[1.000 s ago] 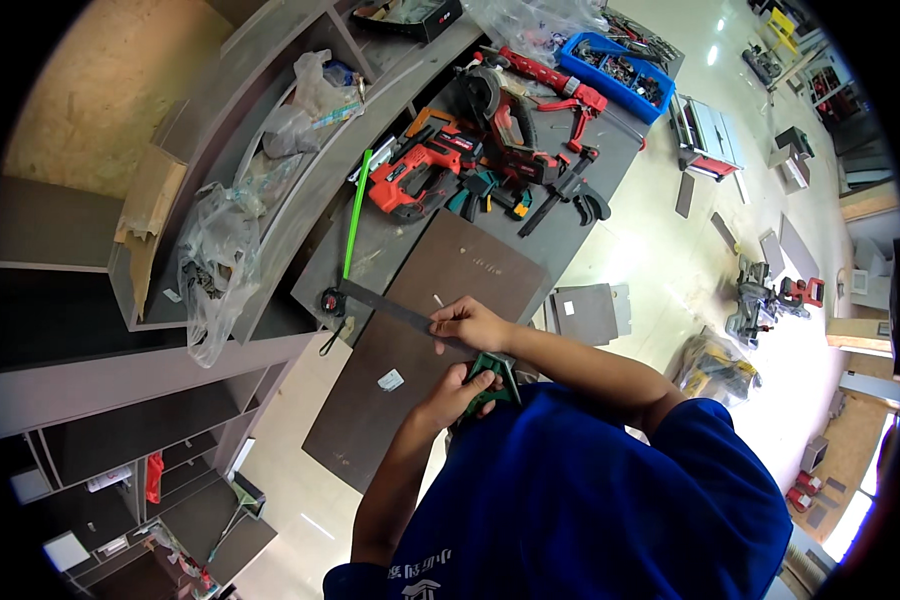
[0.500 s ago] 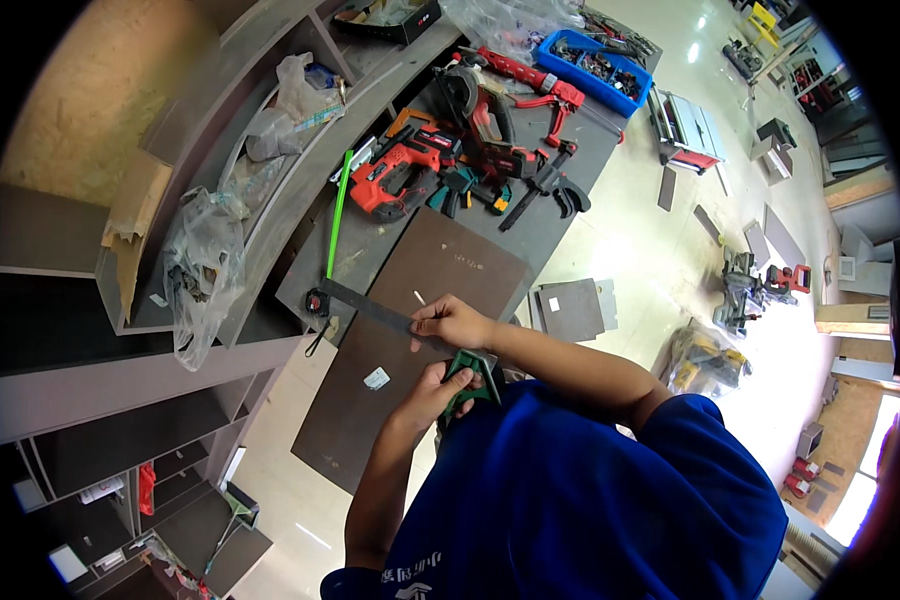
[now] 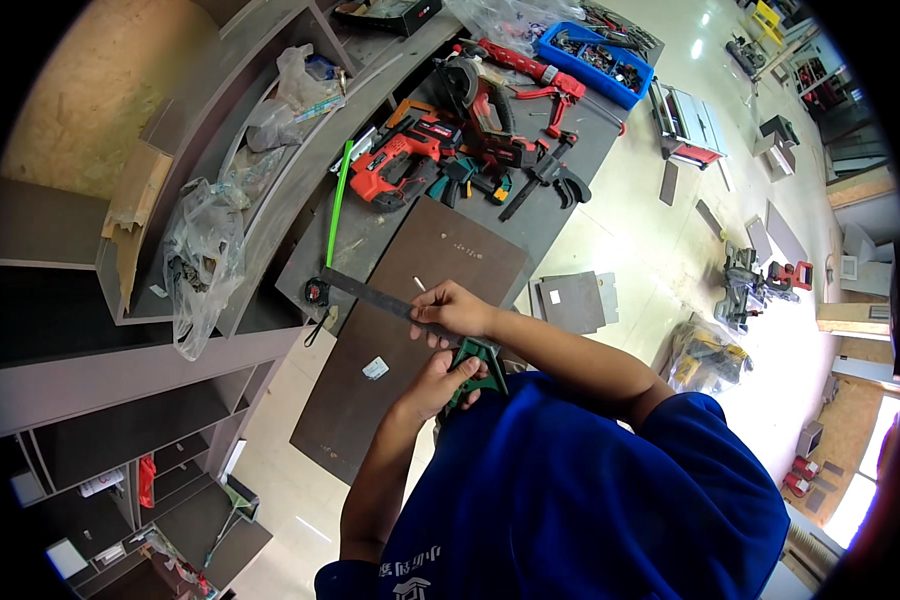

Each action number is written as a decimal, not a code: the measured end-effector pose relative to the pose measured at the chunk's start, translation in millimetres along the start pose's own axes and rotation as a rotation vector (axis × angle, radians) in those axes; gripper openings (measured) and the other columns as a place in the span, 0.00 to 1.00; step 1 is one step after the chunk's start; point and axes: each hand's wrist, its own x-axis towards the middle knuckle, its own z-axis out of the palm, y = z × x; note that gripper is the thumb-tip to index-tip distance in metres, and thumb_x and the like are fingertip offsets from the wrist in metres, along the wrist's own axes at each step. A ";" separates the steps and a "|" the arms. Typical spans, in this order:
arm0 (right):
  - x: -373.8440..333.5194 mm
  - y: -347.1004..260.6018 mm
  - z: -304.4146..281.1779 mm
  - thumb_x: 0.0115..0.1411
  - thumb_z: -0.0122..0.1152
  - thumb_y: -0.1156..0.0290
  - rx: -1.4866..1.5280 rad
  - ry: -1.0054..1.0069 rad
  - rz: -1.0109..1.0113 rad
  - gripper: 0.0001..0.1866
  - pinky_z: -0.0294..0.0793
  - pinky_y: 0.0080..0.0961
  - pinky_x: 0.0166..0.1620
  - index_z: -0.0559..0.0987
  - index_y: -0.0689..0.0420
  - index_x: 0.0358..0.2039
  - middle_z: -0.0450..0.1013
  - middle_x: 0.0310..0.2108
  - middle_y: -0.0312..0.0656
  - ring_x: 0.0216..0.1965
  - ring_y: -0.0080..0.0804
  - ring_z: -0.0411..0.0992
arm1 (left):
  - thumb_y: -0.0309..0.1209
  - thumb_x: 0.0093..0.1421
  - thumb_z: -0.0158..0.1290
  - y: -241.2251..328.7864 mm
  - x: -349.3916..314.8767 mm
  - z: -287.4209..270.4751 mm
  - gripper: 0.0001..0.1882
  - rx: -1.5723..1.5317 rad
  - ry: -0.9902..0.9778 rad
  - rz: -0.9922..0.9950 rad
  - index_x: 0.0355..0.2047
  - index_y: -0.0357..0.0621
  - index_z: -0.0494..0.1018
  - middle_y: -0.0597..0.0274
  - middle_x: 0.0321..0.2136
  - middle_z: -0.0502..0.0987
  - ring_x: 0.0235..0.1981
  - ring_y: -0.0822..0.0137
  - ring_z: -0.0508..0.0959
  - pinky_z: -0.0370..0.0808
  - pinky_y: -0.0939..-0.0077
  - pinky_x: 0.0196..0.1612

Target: The person measures a large flat board using a tape measure and a try square, then marks measurement points with a pencil. The person repositions the tools to mark additional lines on the board surface.

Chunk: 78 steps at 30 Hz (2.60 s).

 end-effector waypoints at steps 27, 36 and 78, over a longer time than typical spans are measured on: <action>9.0 4.8 -2.5 0.66 0.53 0.71 0.215 0.066 0.090 0.07 0.63 0.20 0.15 0.78 0.60 0.37 0.76 0.24 0.39 0.15 0.21 0.66 | 0.40 0.71 0.49 8.4 4.6 -6.0 0.16 0.027 -0.040 -0.076 0.40 0.36 0.71 0.63 0.27 0.74 0.20 0.73 0.74 0.71 0.80 0.20; 19.4 8.7 -17.2 0.67 0.53 0.66 0.175 0.094 -0.064 0.12 0.64 0.20 0.16 0.79 0.58 0.30 0.72 0.18 0.35 0.15 0.20 0.66 | 0.37 0.67 0.55 24.5 10.2 -6.9 0.12 0.209 0.164 -0.022 0.39 0.38 0.74 0.61 0.32 0.80 0.23 0.74 0.79 0.73 0.82 0.21; 12.8 22.1 -6.0 0.69 0.52 0.66 0.015 0.129 -0.033 0.14 0.64 0.18 0.16 0.79 0.60 0.30 0.71 0.18 0.34 0.13 0.18 0.65 | 0.30 0.66 0.55 -18.3 23.1 -28.5 0.09 0.341 0.048 0.075 0.41 0.37 0.76 0.62 0.35 0.82 0.35 0.75 0.79 0.77 0.79 0.34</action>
